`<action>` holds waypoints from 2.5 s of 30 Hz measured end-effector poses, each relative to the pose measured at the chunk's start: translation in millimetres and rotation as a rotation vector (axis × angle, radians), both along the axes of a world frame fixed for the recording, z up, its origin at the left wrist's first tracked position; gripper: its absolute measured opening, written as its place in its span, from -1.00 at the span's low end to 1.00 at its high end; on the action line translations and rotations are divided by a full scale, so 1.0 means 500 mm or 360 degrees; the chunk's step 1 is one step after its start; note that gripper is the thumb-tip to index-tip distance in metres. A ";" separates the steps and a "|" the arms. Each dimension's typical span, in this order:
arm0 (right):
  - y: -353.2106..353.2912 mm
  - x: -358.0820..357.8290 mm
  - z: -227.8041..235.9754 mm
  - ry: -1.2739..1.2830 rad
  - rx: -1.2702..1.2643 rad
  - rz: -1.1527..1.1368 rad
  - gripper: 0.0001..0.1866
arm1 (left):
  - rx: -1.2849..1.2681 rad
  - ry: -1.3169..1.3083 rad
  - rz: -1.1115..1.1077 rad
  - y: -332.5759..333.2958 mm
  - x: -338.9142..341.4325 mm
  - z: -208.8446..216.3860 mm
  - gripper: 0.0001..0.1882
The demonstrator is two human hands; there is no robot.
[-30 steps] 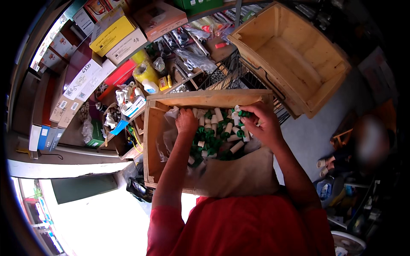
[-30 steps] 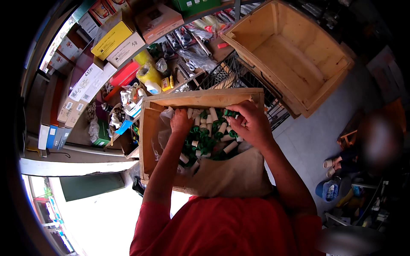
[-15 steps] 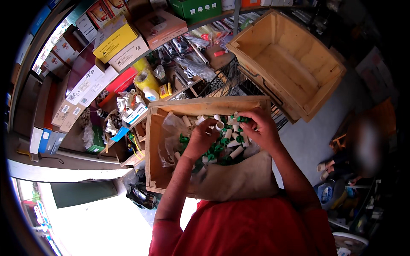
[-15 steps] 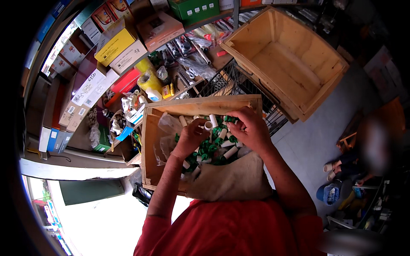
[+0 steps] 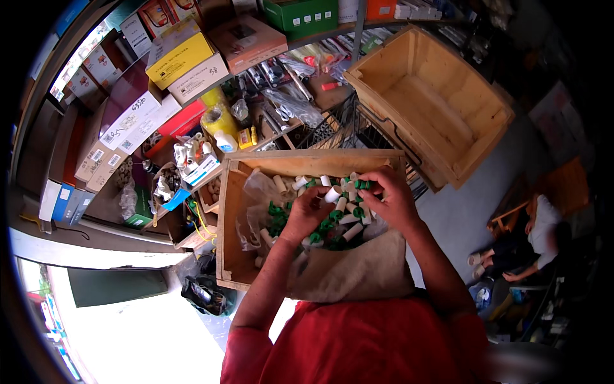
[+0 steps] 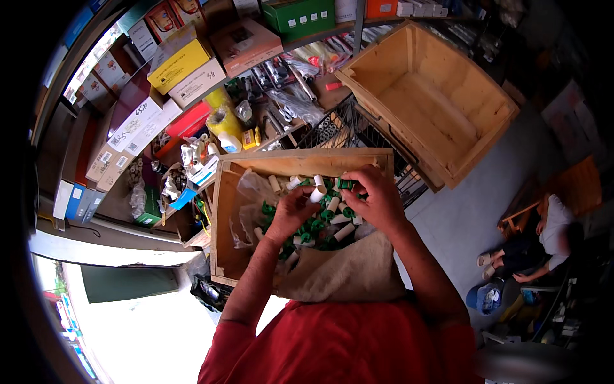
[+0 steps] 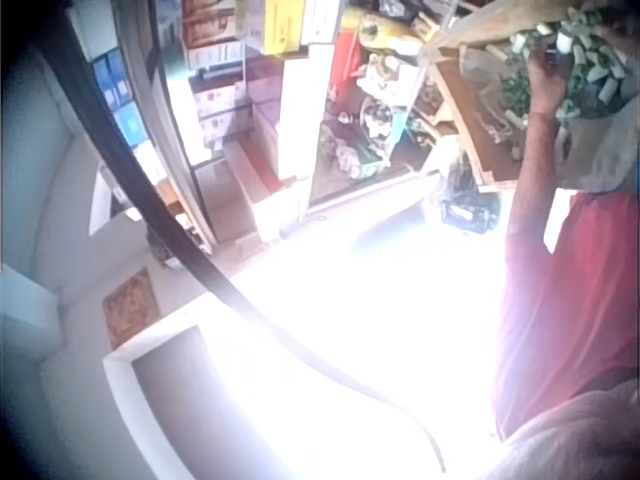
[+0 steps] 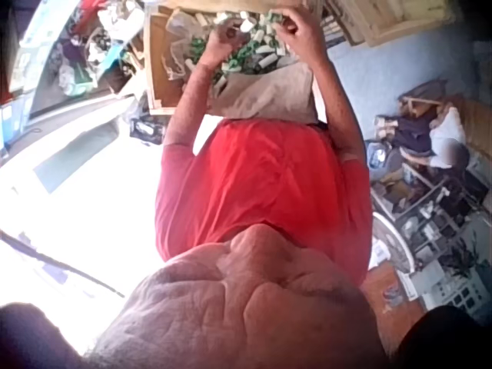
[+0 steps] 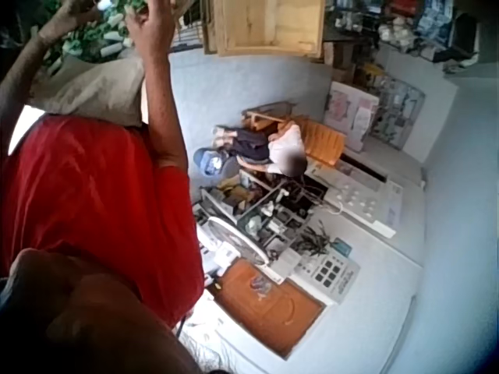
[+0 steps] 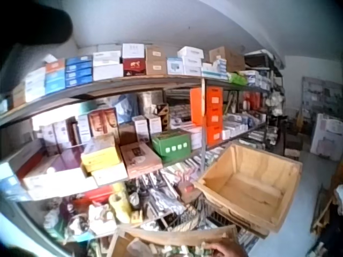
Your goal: The person repeatedly picks up white cylindrical pipe fittings and green plastic connectors from a wooden crate. They align and press the green connectors onto the white fittings by hand, then place the assembled units back into the crate. The process is repetitive and performed entirely by hand without tools.
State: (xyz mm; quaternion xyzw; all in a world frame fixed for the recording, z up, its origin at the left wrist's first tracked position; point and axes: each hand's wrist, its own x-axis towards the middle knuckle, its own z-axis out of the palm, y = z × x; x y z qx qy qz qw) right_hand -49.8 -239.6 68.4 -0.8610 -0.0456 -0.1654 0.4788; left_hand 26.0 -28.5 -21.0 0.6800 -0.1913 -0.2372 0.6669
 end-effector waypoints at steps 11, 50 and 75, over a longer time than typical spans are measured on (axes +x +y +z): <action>0.040 -0.015 -0.024 -0.0006 0.0371 -0.0033 -0.67 | -0.0138 -0.0184 -0.0047 0.003 -0.008 0.021 -0.58; 0.048 -0.026 -0.019 0.0103 -0.0139 0.0091 -0.59 | -0.0152 0.0108 -0.0311 0.022 -0.002 0.046 -0.63; 0.042 -0.037 -0.033 0.0341 -0.0446 0.0253 -0.71 | 0.0058 0.0190 -0.0366 0.018 -0.009 0.058 -0.74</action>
